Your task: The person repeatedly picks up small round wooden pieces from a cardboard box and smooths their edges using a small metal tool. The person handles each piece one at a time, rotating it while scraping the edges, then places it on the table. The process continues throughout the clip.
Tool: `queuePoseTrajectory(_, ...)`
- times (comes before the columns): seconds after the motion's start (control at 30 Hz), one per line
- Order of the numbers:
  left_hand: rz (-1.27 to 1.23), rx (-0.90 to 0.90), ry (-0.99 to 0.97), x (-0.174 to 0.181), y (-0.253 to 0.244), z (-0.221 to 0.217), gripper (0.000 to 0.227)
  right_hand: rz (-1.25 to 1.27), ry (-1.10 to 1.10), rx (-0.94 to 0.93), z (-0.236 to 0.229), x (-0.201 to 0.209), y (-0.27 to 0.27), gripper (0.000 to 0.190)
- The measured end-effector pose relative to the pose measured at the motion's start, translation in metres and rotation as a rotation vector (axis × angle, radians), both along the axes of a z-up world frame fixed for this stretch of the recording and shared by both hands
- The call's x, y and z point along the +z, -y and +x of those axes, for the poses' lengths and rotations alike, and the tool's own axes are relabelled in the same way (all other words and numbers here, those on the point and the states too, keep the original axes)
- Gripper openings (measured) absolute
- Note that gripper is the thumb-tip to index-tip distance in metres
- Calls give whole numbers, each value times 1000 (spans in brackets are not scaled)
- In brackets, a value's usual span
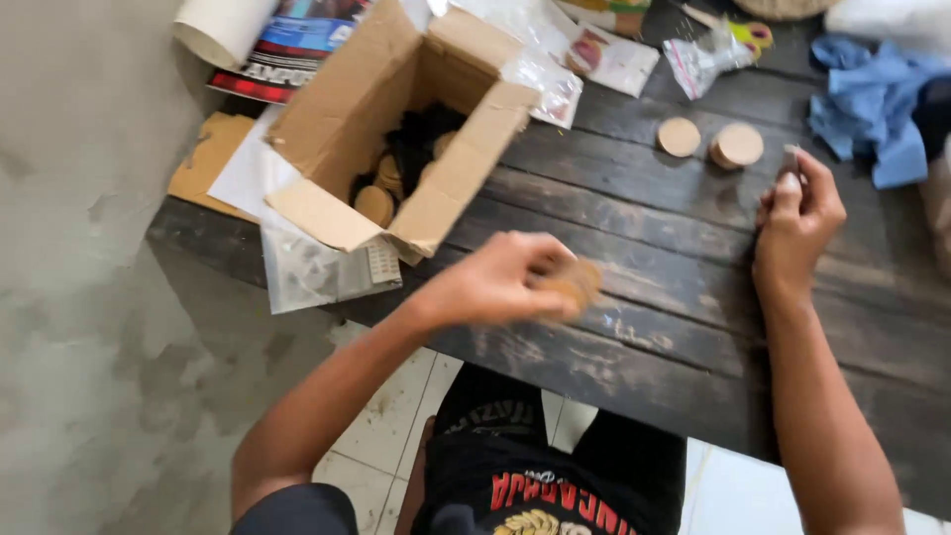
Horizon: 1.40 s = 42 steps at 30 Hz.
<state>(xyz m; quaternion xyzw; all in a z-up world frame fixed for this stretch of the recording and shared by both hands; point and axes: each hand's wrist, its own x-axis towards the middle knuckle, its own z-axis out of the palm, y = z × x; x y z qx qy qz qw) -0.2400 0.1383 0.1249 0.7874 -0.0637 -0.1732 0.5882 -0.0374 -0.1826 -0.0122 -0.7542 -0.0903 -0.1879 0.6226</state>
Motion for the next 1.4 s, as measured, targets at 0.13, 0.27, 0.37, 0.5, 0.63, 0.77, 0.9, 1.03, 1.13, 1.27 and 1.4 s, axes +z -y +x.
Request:
queuePoseTrajectory(0.13, 417, 215, 2, -12, -2, 13, 48, 12, 10, -26, -4, 4, -1, 28)
queuePoseTrajectory(0.27, 633, 270, -34, -5, -4, 18, 47, 13, -6, 14, -8, 14, -7, 28)
queuePoseTrajectory(0.37, 601, 272, -34, -21, -12, 25, 44, 0, -19, 26, -12, 18, -8, 27)
queuePoseTrajectory(0.5, 599, 266, -178, -2, -12, 34, 34, -18, -5, 12, -8, 14, -7, 25)
queuePoseTrajectory(0.63, 637, 286, -80, -45, -27, 47, 45, -18, 7, 25, -9, 14, -6, 23)
queuePoseTrajectory(0.77, 589, 396, 158, -57, -28, 41, 55, -56, 5, 25, -12, 18, -7, 27)
queuePoseTrajectory(0.9, 718, 404, 243, -61, -19, 36, 56, -17, -21, 32, -11, 15, -8, 25)
queuePoseTrajectory(1.03, 670, 376, 190, -38, 4, 36, 70, -52, -22, 33, -15, 21, -8, 26)
queuePoseTrajectory(1.13, 809, 277, 106, -36, 18, 40, 70, -79, -9, 22, -16, 22, -8, 27)
queuePoseTrajectory(1.27, 1019, 244, 180, -70, 25, 50, 34, -60, -3, 27, -13, 19, -8, 27)
queuePoseTrajectory(1.4, 1070, 235, 222, -78, 27, 54, 23, -21, -20, 41, -12, 17, -8, 26)
